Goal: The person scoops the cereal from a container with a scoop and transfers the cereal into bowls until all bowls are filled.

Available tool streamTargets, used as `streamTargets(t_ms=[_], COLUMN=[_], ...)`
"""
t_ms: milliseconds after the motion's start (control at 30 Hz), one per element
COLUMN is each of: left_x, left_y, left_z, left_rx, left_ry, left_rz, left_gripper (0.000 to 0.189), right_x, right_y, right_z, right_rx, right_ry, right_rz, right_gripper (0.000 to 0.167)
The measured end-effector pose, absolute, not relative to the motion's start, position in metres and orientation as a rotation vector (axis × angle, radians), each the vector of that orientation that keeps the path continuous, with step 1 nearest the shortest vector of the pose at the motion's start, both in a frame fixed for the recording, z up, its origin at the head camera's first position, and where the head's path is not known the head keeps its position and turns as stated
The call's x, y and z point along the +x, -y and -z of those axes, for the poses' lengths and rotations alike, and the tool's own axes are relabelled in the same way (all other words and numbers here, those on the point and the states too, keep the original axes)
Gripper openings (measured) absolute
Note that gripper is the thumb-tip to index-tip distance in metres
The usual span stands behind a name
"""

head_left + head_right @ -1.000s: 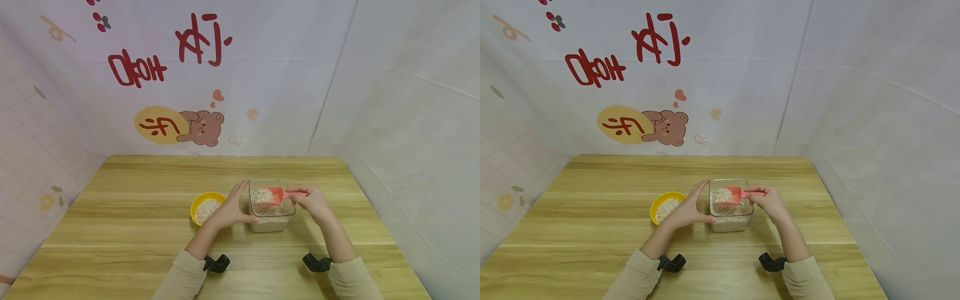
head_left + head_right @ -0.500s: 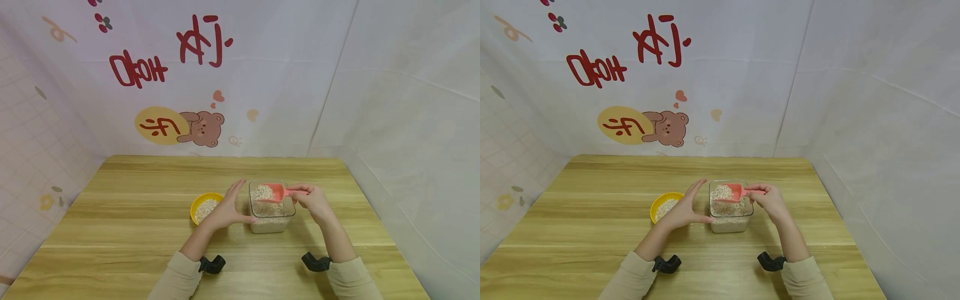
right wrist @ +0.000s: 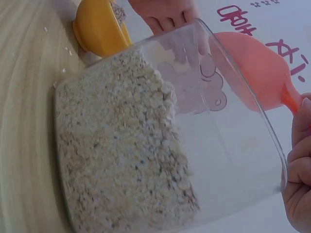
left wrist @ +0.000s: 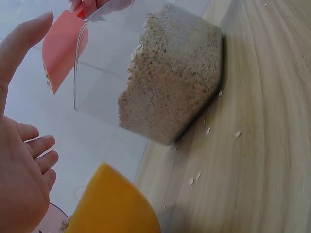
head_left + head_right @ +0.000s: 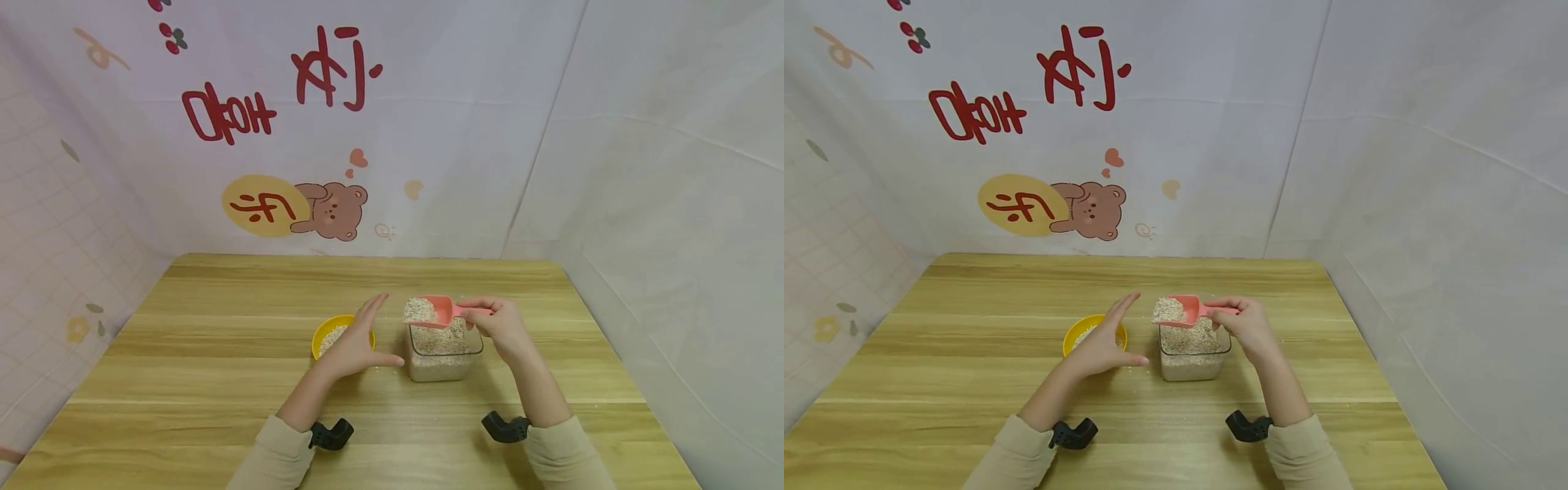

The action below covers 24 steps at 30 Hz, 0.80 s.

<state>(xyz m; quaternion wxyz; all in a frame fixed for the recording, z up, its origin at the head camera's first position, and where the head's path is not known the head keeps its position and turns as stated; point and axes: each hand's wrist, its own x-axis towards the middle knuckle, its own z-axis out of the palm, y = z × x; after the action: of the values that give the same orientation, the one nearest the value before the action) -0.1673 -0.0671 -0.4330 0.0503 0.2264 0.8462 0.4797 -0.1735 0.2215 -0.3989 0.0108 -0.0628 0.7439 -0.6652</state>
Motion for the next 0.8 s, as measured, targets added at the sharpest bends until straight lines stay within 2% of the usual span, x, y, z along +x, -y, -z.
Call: streamTargets(t_ms=[200,800], left_x=[-0.166,-0.157], left_y=[0.079,0.121], left_z=[0.434,0.444], left_rx=[0.658,0.564], left_ry=[-2.622,-2.607], left_rz=[-1.404,-1.458], left_gripper=[0.122,0.122], right_x=[-0.173,-0.179], right_y=[-0.209,-0.178], right_z=[0.397,0.402], right_rx=[-0.219,-0.295], right_ry=[-2.286,-2.285], right_rz=[2.088,2.024], right_gripper=[0.025,0.020])
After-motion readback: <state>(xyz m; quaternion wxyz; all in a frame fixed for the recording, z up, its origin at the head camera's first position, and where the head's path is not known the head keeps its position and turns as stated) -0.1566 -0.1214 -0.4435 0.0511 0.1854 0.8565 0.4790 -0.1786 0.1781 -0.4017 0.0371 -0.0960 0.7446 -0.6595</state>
